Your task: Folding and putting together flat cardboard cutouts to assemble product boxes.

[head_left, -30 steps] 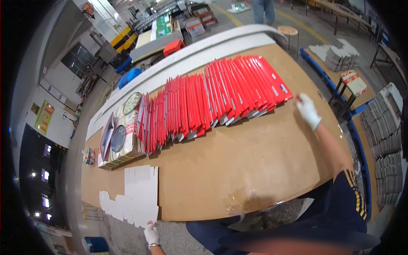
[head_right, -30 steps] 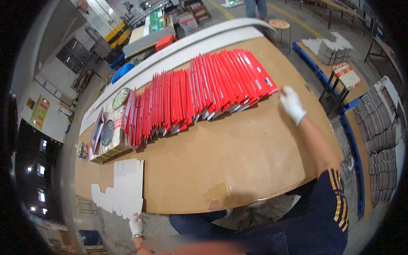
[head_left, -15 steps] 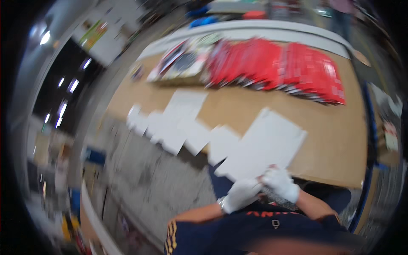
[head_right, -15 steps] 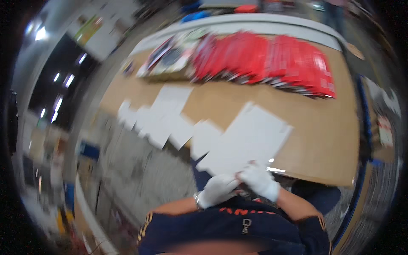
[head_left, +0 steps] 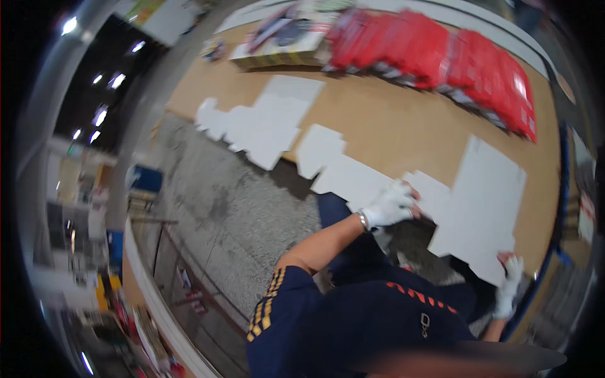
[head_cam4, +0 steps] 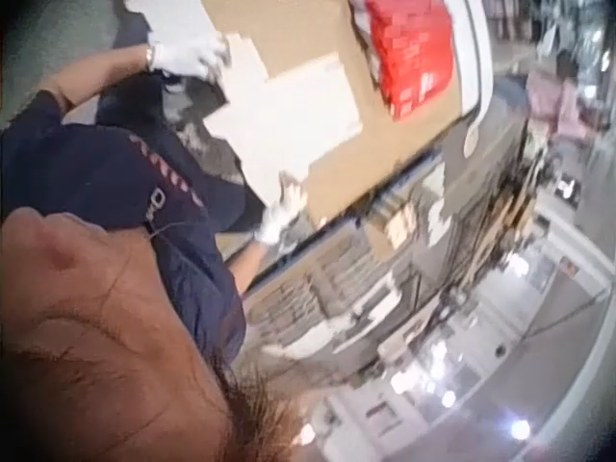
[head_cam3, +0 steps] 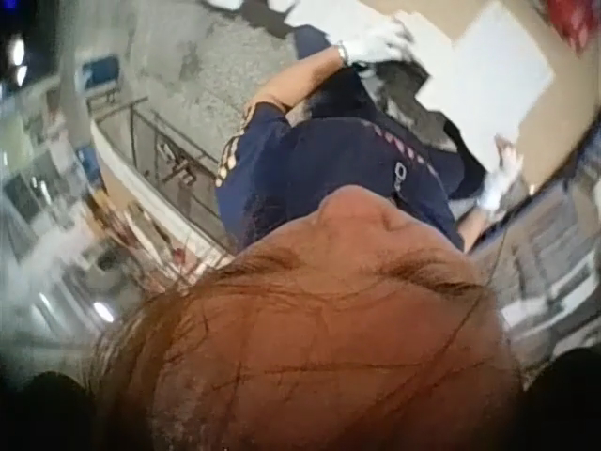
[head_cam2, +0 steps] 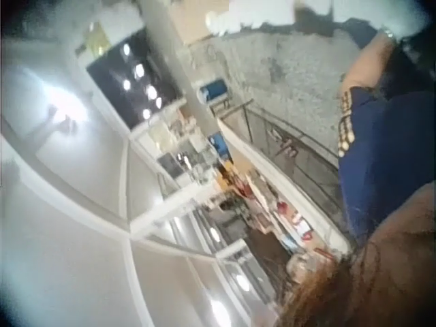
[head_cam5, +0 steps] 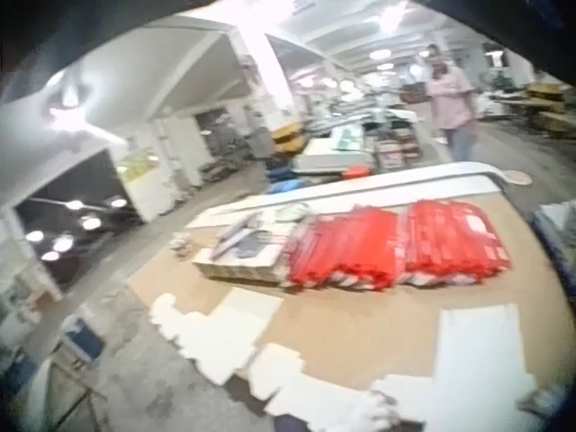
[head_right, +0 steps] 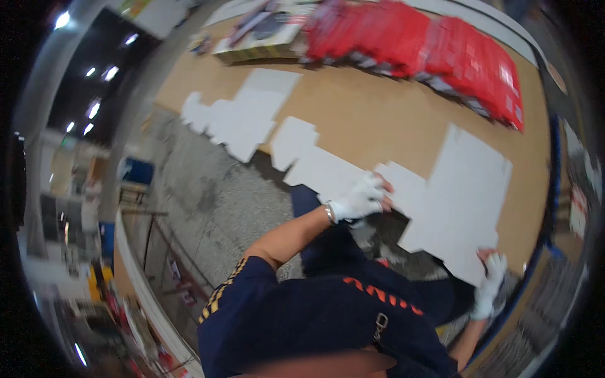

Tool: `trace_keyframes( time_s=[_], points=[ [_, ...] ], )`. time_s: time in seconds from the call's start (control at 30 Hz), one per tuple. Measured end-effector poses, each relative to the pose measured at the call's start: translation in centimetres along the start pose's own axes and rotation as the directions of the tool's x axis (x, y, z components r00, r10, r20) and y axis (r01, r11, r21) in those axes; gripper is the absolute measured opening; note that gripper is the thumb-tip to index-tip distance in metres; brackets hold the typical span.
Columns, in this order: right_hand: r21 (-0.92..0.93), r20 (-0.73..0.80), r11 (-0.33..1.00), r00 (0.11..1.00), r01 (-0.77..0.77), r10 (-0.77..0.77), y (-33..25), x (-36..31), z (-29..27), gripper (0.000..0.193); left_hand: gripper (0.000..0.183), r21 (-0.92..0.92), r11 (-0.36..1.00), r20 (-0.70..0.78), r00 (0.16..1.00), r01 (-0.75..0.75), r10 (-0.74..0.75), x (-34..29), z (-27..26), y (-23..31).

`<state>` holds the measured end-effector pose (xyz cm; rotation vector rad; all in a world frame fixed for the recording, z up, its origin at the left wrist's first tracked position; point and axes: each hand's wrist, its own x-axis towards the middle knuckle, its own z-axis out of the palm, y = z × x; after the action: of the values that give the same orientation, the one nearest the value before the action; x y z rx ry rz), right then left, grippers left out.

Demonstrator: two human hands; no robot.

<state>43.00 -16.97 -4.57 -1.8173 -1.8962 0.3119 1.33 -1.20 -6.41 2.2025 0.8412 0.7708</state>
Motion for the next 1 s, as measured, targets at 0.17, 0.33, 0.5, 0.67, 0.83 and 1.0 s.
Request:
trace_keyframes(
  time_s=[0.17,0.33,0.5,0.67,0.83,1.0],
  points=[
    [-0.010,-0.055,1.000,0.998,0.008,-0.009,-2.6,-1.0,1.5,0.057,0.033,0.301,0.935,-0.177,0.975,0.187,-0.137,2.2,3.3,1.8],
    [0.170,-0.215,0.924,0.902,-0.343,0.375,-3.7,1.1,2.7,0.073,0.031,0.157,0.977,0.261,0.960,-0.146,0.101,3.8,5.5,3.5],
    [0.171,-0.208,0.777,0.749,-0.606,0.629,-4.0,1.7,3.8,0.073,0.031,0.114,0.986,-0.042,0.993,0.118,-0.114,5.5,9.5,4.6],
    [0.704,-0.400,0.598,0.482,-0.384,0.780,-6.1,-0.8,6.7,0.060,0.069,0.478,0.876,0.226,0.973,-0.072,-0.044,6.3,11.0,6.4],
    [0.914,0.298,0.050,0.751,-0.402,0.590,-10.5,-1.8,11.5,0.026,0.079,0.352,0.912,0.453,0.891,-0.212,0.032,7.5,14.1,8.5],
    [0.775,-0.045,0.385,0.564,-0.500,0.824,-7.8,-0.4,9.1,0.027,0.098,0.380,0.896,0.431,0.901,-0.230,0.049,7.5,12.6,9.0]
  ],
)
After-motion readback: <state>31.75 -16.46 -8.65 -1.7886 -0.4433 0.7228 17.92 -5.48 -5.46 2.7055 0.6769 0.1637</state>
